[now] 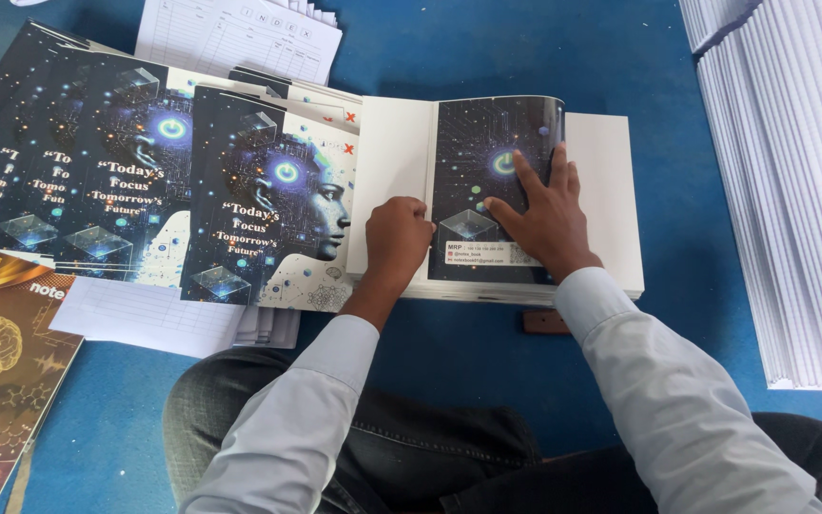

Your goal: The person inserts printed book covers into the front of a stack of blank notebooks. They repeatedly pick a cover, open the notebook, slide the cover in, and smooth it into place. The process is repeated for multiple notebooks.

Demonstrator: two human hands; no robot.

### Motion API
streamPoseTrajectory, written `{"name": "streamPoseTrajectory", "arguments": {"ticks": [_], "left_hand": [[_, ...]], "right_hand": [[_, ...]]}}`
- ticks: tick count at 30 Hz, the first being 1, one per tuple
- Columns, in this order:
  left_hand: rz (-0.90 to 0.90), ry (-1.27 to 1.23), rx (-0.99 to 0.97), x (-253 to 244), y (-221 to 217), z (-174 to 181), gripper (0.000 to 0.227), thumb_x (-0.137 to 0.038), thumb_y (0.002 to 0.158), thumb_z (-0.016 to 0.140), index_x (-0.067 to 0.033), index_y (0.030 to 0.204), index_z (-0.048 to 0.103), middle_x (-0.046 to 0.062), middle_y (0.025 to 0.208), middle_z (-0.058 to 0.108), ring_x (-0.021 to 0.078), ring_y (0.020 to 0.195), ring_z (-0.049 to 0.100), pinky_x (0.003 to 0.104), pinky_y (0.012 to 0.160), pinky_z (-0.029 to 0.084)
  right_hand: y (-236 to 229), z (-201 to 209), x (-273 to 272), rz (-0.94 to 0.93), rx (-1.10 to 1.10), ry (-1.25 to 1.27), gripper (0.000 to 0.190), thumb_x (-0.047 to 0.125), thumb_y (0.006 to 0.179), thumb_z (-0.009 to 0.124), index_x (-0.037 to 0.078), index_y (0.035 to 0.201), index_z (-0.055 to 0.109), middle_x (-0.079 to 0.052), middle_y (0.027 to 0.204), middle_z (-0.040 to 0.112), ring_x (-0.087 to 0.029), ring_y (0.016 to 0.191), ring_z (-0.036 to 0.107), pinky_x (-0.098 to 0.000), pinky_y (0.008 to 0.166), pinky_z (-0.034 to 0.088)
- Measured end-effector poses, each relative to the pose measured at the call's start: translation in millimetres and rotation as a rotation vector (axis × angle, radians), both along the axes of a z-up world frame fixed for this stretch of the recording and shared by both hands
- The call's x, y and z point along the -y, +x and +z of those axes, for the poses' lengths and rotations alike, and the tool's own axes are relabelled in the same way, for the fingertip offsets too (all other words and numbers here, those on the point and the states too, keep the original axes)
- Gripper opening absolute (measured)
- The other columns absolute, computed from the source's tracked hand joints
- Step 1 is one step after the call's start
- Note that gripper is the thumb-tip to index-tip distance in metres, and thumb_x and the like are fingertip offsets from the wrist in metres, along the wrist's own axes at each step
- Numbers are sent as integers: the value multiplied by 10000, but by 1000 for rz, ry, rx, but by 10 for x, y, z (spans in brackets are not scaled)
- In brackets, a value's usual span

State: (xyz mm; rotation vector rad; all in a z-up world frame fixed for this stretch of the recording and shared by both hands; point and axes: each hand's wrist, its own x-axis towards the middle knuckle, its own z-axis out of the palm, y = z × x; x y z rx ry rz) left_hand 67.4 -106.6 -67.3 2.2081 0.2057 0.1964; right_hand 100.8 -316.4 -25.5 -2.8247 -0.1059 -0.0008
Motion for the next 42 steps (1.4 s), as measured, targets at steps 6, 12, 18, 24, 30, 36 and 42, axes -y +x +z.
{"name": "streamPoseTrajectory", "arguments": {"ticks": [6,12,18,24,30,36,42], "left_hand": [[-31,38,-89,-10,-6,29,136,-82,755,769,-7,675,687,166,690,686,340,655,682,426,656,551],[-39,7,-43,-6,-14,49,135,-49,734,725,-21,631,642,150,647,663,325,599,673,421,625,543],[-26,44,50,13,-14,12,81,-11,722,689,-24,647,662,159,639,651,347,600,662,444,621,546],[-5,157,25,78,13,-85,43,7,770,664,3,768,707,185,805,689,370,779,690,465,736,549],[-105,198,-21,134,46,-23,397,4,817,657,-97,1197,715,239,1049,646,376,942,677,449,852,567],[-321,621,-117,248,226,158,137,-69,813,713,-77,941,759,121,1266,581,314,1221,553,464,925,524],[-518,618,-267,287,461,296,330,-161,776,817,-35,1067,724,145,1257,598,319,1219,568,408,1020,524]], "right_hand": [[1,-28,-17,7,20,-30,799,620,837,696,296,1535,480,-263,1665,130,-529,1512,141,-611,1006,488],[6,-62,-10,4,7,-47,797,629,839,683,298,1534,475,-264,1665,126,-530,1517,125,-606,997,494],[21,-142,-2,26,49,-89,804,637,841,674,285,1537,480,-294,1655,142,-557,1502,132,-603,1019,479],[37,-262,11,44,80,-118,780,633,861,659,272,1532,491,-318,1647,159,-577,1495,111,-651,1122,326],[30,-346,31,45,80,-113,758,651,882,591,270,1528,487,-329,1643,137,-567,1505,46,-689,1164,136],[29,-408,53,63,84,-111,761,680,915,519,265,1549,454,-344,1640,132,-562,1506,29,-669,1188,70],[39,-502,82,68,65,-121,789,703,926,443,260,1577,398,-329,1647,127,-547,1516,-1,-668,1191,29]]}}
